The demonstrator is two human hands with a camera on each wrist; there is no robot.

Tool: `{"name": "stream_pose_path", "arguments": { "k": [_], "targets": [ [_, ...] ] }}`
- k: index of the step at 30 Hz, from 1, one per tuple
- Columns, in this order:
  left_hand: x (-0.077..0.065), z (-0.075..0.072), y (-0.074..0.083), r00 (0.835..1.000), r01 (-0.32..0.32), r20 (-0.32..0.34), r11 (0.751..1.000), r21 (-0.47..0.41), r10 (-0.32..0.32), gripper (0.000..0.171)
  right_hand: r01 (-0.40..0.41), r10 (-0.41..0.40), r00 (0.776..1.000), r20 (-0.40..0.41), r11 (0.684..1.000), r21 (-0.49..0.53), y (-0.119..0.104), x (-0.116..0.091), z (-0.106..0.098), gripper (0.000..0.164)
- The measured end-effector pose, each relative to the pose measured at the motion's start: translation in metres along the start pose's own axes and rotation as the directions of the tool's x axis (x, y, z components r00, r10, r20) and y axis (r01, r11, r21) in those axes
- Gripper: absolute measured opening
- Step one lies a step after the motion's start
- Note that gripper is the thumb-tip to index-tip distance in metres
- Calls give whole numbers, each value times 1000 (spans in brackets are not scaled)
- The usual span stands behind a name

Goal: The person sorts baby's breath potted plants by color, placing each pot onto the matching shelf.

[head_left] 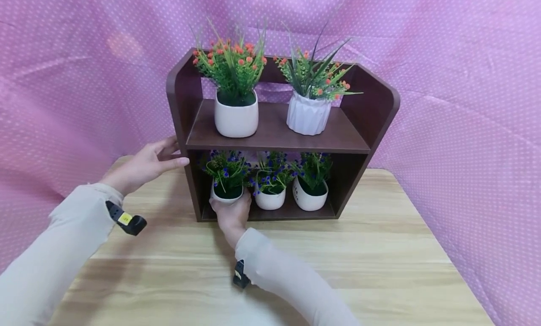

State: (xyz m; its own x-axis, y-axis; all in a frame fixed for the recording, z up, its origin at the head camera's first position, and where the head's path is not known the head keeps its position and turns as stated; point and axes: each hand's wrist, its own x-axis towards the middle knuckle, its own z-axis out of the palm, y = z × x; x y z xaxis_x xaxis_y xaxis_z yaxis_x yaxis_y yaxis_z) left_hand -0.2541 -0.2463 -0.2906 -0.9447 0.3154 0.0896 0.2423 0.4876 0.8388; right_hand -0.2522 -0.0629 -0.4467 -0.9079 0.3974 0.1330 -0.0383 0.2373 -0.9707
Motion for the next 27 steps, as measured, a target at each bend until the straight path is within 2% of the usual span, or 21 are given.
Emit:
{"name": "stream_pose_path", "arguments": {
  "k": [8,13,19,27],
  "targets": [
    [-1,2,0,1000,-1,-9,1000,3,1,76,53,-55,998,-43,998,-32,5,1,5,83],
    [0,2,0,1000,3,-5,1000,6,-2,77,78,-83,991,-103,995,-54,7,0,12,84],
    [0,0,0,1000,9,0,1000,26,-9,78,59,-76,985,-154,992,-108,8,-1,21,87],
    [1,-2,-1,1000,23,3,999,24,-23,79,39,-49,987,-153,997,-72,6,-2,22,92]
  ]
}}
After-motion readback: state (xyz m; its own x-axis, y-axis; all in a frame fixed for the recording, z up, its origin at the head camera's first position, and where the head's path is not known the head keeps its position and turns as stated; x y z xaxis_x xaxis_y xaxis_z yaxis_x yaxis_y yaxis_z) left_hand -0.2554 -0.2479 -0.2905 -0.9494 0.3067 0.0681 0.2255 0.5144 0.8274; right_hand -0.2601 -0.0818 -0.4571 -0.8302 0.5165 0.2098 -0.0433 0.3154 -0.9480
